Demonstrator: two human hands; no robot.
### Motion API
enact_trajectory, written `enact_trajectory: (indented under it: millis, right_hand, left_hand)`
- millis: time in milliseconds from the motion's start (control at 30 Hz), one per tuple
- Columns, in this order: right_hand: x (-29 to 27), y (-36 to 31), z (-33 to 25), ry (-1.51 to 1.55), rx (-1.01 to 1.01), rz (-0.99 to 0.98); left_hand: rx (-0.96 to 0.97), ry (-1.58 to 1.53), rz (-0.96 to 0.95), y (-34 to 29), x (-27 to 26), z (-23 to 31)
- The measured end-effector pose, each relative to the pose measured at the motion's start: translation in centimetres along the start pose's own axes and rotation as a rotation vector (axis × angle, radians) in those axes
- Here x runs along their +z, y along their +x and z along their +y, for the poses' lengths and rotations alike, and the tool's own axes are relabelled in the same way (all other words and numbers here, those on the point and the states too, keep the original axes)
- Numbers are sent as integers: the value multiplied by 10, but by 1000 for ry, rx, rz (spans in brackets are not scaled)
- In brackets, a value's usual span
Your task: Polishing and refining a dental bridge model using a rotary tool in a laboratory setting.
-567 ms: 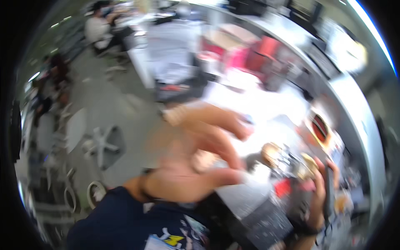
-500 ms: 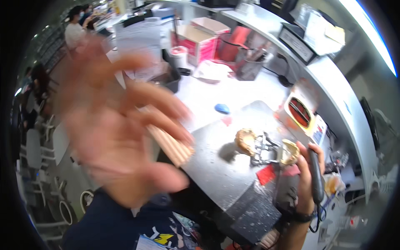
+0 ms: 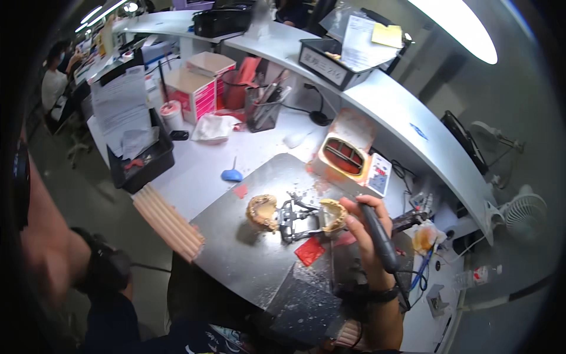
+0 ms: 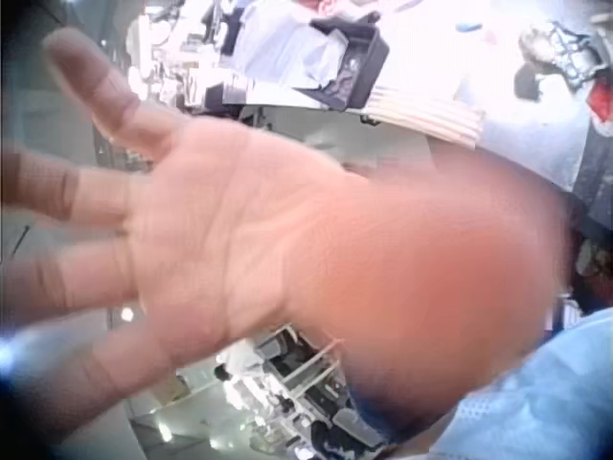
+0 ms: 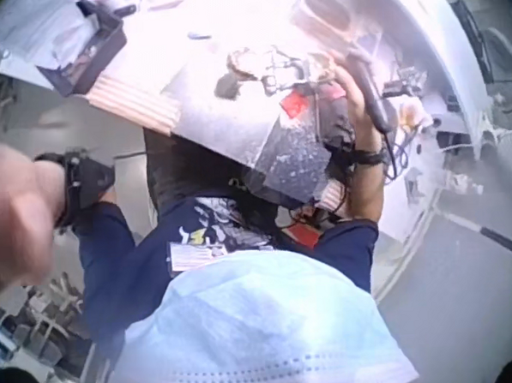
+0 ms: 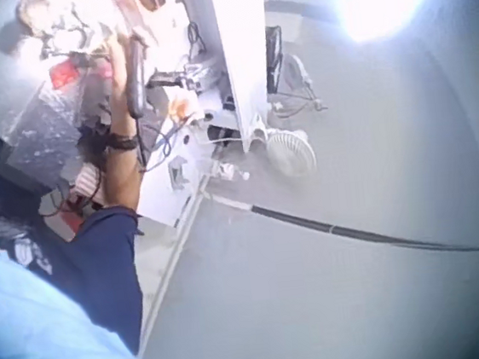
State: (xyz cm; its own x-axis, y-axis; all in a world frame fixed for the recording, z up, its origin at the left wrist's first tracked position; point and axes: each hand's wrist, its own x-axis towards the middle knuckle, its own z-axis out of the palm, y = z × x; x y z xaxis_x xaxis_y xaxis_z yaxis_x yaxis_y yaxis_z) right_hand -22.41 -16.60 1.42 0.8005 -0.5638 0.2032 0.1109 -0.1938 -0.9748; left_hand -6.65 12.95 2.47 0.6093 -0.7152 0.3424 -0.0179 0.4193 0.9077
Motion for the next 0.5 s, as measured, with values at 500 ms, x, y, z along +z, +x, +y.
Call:
enact_trajectory:
  millis: [500]
  right_hand:
    - [3, 0, -5, 19, 1, 12]
  left_hand:
    - [-6, -117, -77, 10, 14, -2]
